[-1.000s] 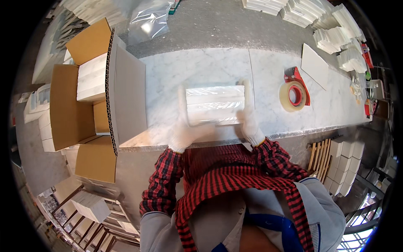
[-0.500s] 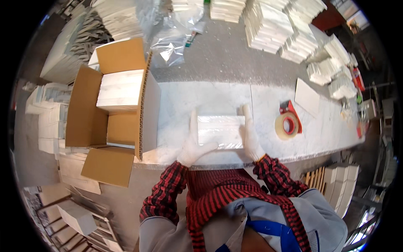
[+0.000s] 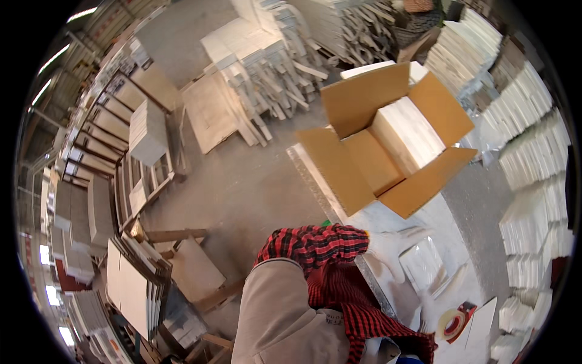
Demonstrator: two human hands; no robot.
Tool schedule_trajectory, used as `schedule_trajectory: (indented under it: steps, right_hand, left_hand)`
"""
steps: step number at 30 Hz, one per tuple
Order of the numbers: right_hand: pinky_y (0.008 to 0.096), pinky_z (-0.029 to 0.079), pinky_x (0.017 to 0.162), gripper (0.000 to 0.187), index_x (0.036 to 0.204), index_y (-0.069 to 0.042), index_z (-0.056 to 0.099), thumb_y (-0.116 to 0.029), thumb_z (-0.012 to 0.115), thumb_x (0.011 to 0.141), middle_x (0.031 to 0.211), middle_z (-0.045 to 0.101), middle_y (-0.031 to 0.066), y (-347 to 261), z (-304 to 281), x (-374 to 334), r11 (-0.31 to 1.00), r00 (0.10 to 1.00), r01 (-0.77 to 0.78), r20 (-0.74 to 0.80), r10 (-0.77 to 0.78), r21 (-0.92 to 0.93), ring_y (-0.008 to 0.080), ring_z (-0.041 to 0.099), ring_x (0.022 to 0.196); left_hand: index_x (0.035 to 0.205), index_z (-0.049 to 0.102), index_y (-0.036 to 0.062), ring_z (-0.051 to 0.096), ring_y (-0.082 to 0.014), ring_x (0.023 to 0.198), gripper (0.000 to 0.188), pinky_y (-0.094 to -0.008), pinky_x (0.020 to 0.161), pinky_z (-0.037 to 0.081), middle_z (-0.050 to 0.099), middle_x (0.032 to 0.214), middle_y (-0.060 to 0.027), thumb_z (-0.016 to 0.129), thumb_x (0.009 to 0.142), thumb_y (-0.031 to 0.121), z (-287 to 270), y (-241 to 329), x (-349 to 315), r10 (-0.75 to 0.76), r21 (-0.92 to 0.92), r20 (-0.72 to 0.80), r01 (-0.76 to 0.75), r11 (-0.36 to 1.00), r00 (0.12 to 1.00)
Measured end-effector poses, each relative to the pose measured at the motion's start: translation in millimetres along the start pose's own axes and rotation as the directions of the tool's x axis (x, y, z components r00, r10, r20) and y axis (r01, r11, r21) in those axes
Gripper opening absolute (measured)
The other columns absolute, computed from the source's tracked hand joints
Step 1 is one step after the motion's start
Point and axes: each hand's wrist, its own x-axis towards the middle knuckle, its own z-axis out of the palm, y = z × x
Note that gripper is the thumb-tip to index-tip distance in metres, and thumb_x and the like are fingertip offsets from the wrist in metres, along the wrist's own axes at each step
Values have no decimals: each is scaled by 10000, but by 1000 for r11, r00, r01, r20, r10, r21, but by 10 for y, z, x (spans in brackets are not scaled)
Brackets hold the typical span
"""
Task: The person wraps white rectangular items in clear plastic bags and places them into a cardboard box. They repeatedly pick items from a stack, seal them in bags, and stack the wrapped items inside the box.
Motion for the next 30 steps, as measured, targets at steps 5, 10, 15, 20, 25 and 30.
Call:
schedule_trajectory:
  steps: [5, 10, 15, 20, 25, 30]
  right_hand:
    - [571, 434, 1086, 1179, 1594, -45, 385, -483, 932, 647, 1534, 406, 321, -537, -193, 4, 839, 825, 435, 518, -225, -328, 514, 449, 1358]
    - [567, 465, 1011, 1060, 1547, -150, 489, -469, 928, 636, 1369, 501, 328, -882, -456, 251, 924, 769, 337, 618, -162, -178, 507, 527, 1216]
    - [559, 481, 995, 964, 1511, -180, 556, -364, 912, 634, 1329, 528, 302, -528, -459, 65, 854, 650, 520, 635, -417, 29, 485, 549, 1202]
    - [560, 502, 978, 829, 1448, -234, 628, -313, 885, 664, 1305, 566, 272, -1076, -829, 172, 710, 551, 577, 449, -704, 404, 472, 605, 1145]
    - [532, 496, 964, 728, 1354, -195, 706, -325, 898, 664, 1330, 566, 276, -1832, -1306, 522, 545, 526, 817, 143, -838, 190, 465, 592, 1184]
    - [492, 457, 1010, 760, 1409, -236, 675, -290, 866, 676, 1363, 539, 235, -2753, -1179, 1053, 582, 588, 808, -68, -806, 88, 431, 556, 1197]
  left_hand:
    - [1568, 371, 80, 361, -432, 1489, 1056, -481, 1206, 385, 357, 1591, -222, 918, 691, 297, -100, 57, -53, 123, 281, 70, -138, 950, 990]
    - [1412, 575, 139, 563, -450, 1266, 786, -503, 1093, 469, 543, 1401, -233, 904, 733, 357, -44, 279, -36, 101, 219, -69, -83, 972, 993]
    - [1502, 461, 245, 482, -497, 1309, 993, -564, 1122, 428, 458, 1398, -227, 886, 606, 190, 552, 492, -573, -82, 257, -204, 135, 957, 975]
    - [1434, 573, 233, 523, -449, 1215, 788, -518, 1057, 430, 512, 1262, -208, 871, 705, 268, 261, 1608, -962, -150, 300, -316, 249, 921, 937]
    - [1292, 709, 266, 582, -411, 1176, 547, -505, 989, 466, 604, 1267, -220, 823, 758, 252, -780, 2565, -720, 364, 676, -268, -95, 731, 892]
    - [1354, 626, 112, 516, -368, 1332, 804, -471, 1110, 447, 541, 1394, -183, 961, 635, 246, -2067, 2864, -596, 471, 766, -66, -258, 589, 880]
